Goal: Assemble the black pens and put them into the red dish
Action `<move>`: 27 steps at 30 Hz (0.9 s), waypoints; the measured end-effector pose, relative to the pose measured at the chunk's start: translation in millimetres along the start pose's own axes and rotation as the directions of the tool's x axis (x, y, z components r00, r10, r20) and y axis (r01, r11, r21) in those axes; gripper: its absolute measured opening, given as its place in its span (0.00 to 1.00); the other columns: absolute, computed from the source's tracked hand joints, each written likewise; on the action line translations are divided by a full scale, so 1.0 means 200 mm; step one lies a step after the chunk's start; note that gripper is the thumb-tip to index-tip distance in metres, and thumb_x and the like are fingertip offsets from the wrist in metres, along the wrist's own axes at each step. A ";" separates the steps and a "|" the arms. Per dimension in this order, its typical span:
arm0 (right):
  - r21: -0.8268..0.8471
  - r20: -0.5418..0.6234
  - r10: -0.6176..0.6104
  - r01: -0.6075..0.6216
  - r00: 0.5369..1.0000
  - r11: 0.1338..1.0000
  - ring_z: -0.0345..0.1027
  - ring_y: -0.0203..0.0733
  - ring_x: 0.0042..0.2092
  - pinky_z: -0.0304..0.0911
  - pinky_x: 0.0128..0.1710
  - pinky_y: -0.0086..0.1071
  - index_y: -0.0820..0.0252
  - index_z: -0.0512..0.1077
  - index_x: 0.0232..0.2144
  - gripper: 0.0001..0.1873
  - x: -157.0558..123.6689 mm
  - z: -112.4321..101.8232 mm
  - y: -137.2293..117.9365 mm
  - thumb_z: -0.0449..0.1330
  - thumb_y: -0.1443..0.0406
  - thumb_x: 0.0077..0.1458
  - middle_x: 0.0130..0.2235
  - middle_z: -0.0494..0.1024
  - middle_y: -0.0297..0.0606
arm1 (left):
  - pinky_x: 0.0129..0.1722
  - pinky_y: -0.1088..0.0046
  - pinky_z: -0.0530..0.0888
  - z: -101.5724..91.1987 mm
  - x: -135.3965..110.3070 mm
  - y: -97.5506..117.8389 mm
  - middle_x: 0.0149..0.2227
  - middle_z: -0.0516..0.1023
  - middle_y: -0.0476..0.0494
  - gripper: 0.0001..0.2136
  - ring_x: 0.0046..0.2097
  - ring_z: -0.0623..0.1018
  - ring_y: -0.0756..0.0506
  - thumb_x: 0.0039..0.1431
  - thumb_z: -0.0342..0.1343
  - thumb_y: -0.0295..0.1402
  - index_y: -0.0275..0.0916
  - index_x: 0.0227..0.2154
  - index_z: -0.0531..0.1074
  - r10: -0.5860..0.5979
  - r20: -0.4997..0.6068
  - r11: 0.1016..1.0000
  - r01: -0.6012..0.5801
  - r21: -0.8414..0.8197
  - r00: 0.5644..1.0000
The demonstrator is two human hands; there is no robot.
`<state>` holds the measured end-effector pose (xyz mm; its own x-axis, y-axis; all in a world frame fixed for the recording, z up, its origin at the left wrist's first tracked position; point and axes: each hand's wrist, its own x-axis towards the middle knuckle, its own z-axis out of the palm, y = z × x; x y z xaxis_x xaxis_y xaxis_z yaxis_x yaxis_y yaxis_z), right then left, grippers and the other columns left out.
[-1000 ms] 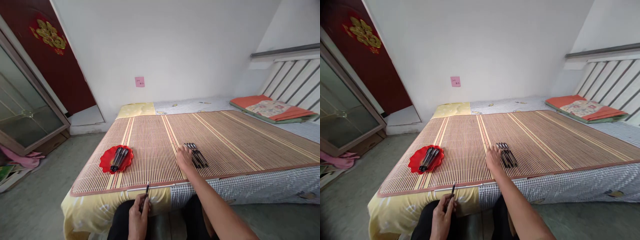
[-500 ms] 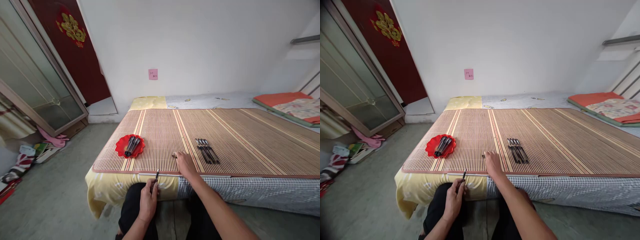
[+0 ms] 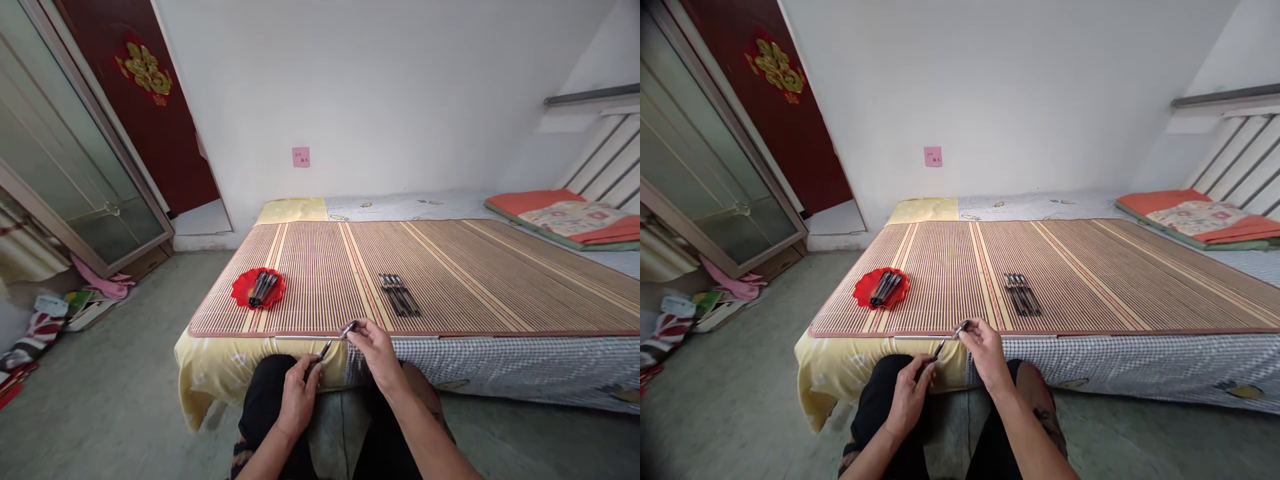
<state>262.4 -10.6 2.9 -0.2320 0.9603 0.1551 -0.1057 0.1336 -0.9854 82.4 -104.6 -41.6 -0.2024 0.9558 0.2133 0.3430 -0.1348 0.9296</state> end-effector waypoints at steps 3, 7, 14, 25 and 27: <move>0.163 -0.005 0.032 -0.030 0.999 0.986 0.78 0.48 0.44 0.70 0.53 0.42 0.58 0.76 0.40 0.20 -0.02 0.04 -0.06 0.71 0.52 0.52 0.39 0.84 0.42 | 0.31 0.75 0.71 0.00 -0.01 0.04 0.27 0.75 0.49 0.13 0.29 0.74 0.48 0.69 0.53 0.41 0.38 0.42 0.77 0.012 0.017 1.000 -0.012 -0.004 1.000; 0.238 0.082 0.058 -0.076 0.995 0.968 0.78 0.46 0.43 0.69 0.50 0.38 0.58 0.78 0.38 0.19 -0.05 0.09 -0.12 0.73 0.53 0.51 0.38 0.84 0.40 | 0.31 0.75 0.70 -0.01 -0.02 0.10 0.27 0.74 0.49 0.13 0.29 0.73 0.48 0.69 0.53 0.41 0.38 0.42 0.77 0.035 0.015 0.999 -0.035 -0.004 0.999; 0.225 0.153 0.059 -0.092 0.987 0.970 0.77 0.44 0.43 0.68 0.47 0.35 0.59 0.77 0.38 0.18 -0.10 0.09 -0.19 0.72 0.52 0.52 0.38 0.83 0.40 | 0.28 0.75 0.70 -0.02 -0.04 0.20 0.26 0.74 0.49 0.13 0.26 0.73 0.48 0.68 0.53 0.41 0.38 0.40 0.77 0.002 0.041 0.996 0.001 -0.089 0.999; 0.087 0.226 0.088 -0.110 0.970 0.990 0.76 0.45 0.40 0.69 0.44 0.38 0.59 0.76 0.36 0.20 -0.15 0.13 -0.09 0.71 0.50 0.51 0.36 0.82 0.40 | 0.19 0.79 0.64 0.05 -0.09 0.22 0.22 0.74 0.50 0.20 0.18 0.69 0.53 0.58 0.61 0.53 0.38 0.31 0.70 -0.211 0.157 0.873 0.259 -0.414 0.965; 0.094 0.232 0.107 -0.132 0.967 0.987 0.77 0.48 0.41 0.71 0.45 0.40 0.59 0.76 0.37 0.22 -0.15 0.15 -0.06 0.71 0.48 0.51 0.37 0.83 0.42 | 0.19 0.78 0.64 0.05 -0.10 0.21 0.21 0.74 0.50 0.20 0.18 0.69 0.52 0.57 0.62 0.52 0.37 0.31 0.70 -0.233 0.144 0.874 0.272 -0.402 0.962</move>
<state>242.1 -49.4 12.4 -0.4599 0.8859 0.0608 -0.1646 -0.0178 -0.9862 109.6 -126.1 -10.2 -0.1427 0.9883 -0.0545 -0.1238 0.0368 0.9916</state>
